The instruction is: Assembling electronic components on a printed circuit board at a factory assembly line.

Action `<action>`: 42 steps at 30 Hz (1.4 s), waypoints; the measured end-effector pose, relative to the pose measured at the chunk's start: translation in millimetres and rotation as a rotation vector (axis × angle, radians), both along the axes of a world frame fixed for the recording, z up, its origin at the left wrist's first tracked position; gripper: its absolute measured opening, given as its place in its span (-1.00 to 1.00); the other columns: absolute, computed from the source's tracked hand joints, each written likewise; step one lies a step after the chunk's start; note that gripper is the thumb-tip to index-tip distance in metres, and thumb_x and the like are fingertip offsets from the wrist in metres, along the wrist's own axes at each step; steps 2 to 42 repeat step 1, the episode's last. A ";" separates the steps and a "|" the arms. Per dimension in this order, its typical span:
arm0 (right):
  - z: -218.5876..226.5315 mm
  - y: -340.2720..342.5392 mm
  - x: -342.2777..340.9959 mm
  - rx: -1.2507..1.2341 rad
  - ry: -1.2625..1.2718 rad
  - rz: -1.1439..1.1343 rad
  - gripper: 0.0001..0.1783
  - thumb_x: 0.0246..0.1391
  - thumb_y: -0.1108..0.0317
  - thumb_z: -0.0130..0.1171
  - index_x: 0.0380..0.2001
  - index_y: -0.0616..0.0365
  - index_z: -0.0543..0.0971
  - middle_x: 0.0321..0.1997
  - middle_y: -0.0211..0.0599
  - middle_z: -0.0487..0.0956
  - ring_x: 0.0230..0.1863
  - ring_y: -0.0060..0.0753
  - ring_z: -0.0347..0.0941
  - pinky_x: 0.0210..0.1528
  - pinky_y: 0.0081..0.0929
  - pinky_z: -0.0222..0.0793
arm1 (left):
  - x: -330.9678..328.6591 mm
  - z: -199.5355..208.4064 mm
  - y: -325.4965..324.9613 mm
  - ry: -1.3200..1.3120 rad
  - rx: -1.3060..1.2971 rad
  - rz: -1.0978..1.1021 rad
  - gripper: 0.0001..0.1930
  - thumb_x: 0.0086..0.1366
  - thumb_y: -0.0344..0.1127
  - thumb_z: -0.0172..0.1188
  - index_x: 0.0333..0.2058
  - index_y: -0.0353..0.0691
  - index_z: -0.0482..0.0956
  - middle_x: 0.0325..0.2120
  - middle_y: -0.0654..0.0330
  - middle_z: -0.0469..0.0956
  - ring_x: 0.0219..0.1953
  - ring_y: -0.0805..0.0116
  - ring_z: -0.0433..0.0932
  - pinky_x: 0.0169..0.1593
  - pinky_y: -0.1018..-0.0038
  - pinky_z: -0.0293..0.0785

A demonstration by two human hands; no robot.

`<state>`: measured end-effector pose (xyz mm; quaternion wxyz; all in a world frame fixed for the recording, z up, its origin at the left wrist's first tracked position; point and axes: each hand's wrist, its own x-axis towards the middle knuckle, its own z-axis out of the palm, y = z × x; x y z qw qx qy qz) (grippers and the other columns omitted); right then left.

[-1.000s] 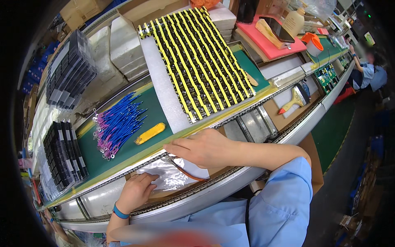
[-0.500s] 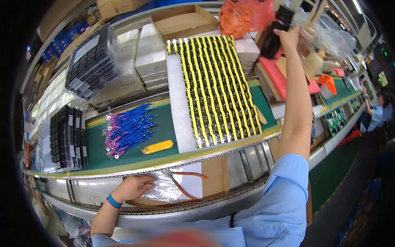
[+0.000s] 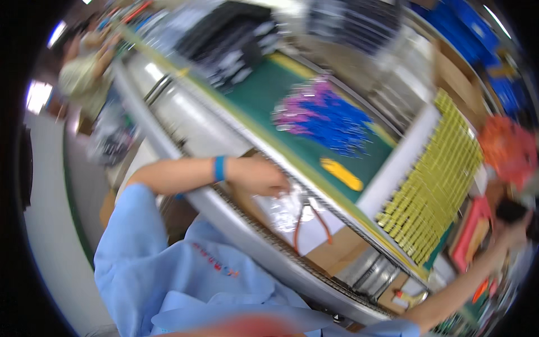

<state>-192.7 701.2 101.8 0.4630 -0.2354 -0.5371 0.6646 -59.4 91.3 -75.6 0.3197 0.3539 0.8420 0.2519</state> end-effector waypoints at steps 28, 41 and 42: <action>23.1 6.7 12.4 0.289 -0.027 -0.016 -0.43 -0.15 0.26 0.45 -0.07 0.20 0.46 -0.14 -0.08 0.57 -0.23 -0.15 0.54 -0.22 -0.05 0.56 | -2.2 -10.8 -0.2 0.038 0.040 -0.097 -0.74 0.27 -0.27 0.11 -0.13 -0.26 0.58 -0.26 -0.04 0.60 -0.19 -0.05 0.57 -0.11 0.10 0.46; 23.1 6.7 12.4 0.289 -0.027 -0.016 -0.43 -0.15 0.26 0.45 -0.07 0.20 0.46 -0.14 -0.08 0.57 -0.23 -0.15 0.54 -0.22 -0.05 0.56 | -2.2 -10.8 -0.2 0.038 0.040 -0.097 -0.74 0.27 -0.27 0.11 -0.13 -0.26 0.58 -0.26 -0.04 0.60 -0.19 -0.05 0.57 -0.11 0.10 0.46; 23.1 6.7 12.4 0.289 -0.027 -0.016 -0.43 -0.15 0.26 0.45 -0.07 0.20 0.46 -0.14 -0.08 0.57 -0.23 -0.15 0.54 -0.22 -0.05 0.56 | -2.2 -10.8 -0.2 0.038 0.040 -0.097 -0.74 0.27 -0.27 0.11 -0.13 -0.26 0.58 -0.26 -0.04 0.60 -0.19 -0.05 0.57 -0.11 0.10 0.46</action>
